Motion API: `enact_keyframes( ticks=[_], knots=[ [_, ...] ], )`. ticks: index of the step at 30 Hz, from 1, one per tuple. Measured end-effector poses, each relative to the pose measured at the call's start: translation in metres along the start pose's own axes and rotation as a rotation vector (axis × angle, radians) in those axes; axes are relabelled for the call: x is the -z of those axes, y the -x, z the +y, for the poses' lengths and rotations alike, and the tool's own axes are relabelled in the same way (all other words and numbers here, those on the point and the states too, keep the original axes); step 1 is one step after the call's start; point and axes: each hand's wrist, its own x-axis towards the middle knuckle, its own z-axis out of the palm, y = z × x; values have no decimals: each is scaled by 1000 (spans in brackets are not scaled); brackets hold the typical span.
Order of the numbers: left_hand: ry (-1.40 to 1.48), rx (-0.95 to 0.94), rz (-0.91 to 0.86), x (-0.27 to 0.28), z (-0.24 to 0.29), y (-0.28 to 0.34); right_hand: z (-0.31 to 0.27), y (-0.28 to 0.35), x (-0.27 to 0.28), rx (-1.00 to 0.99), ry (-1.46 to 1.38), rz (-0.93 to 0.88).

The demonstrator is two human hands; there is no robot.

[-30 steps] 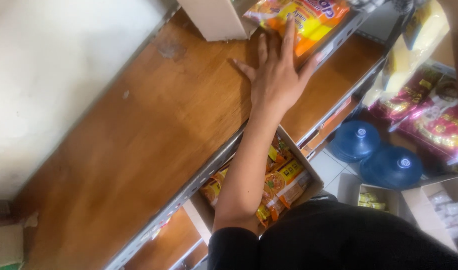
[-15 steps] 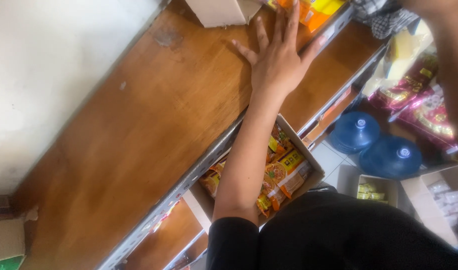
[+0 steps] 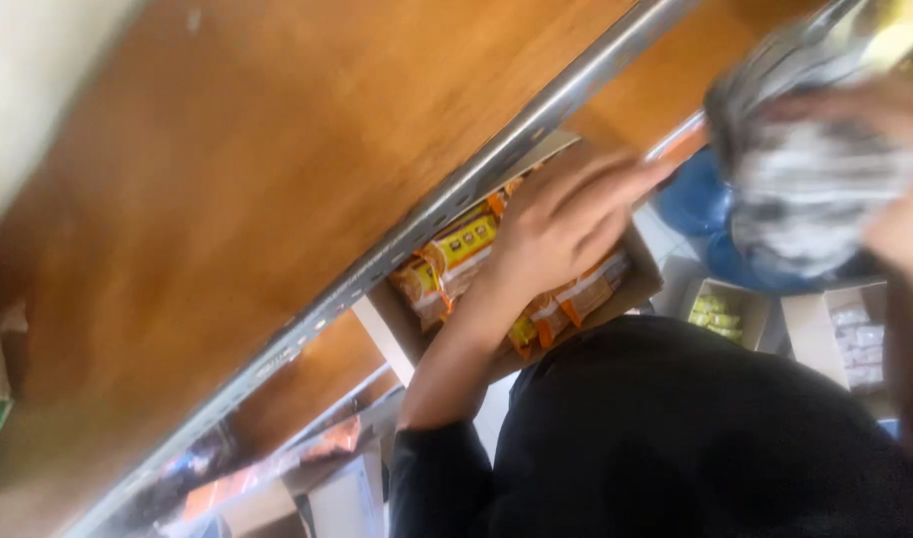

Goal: Stocking and organizing packets of instant noodles on a store shelf.

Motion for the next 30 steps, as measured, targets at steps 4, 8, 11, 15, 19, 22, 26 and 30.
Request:
enact_keyframes(
  ticks=[4, 8, 11, 15, 19, 22, 26, 30],
  knots=[
    [77, 494, -47, 29, 4, 77, -85, -30, -65, -203, 22, -207],
    [202, 929, 60, 41, 3, 115, -85, -15, -103, -336, 33, -254],
    [-14, 873, -107, 27, -1, 134, -133, -55, -93, -677, -94, -592],
    [-150, 1026, -306, -1, -4, 145, -142, -49, -122, -392, -190, -546],
    [-100, 1096, -288, -24, -8, 164, -147, -38, -139, -507, -246, -422],
    [-75, 994, -258, -31, -11, 175, -134, -24, -149, -406, -271, -292],
    [68, 859, -41, -24, 3, 161, -117, -15, -147, -401, -342, -220],
    [326, 1210, -67, -10, 9, 160, -91, 3, -139, -176, -493, 10]
  ],
)
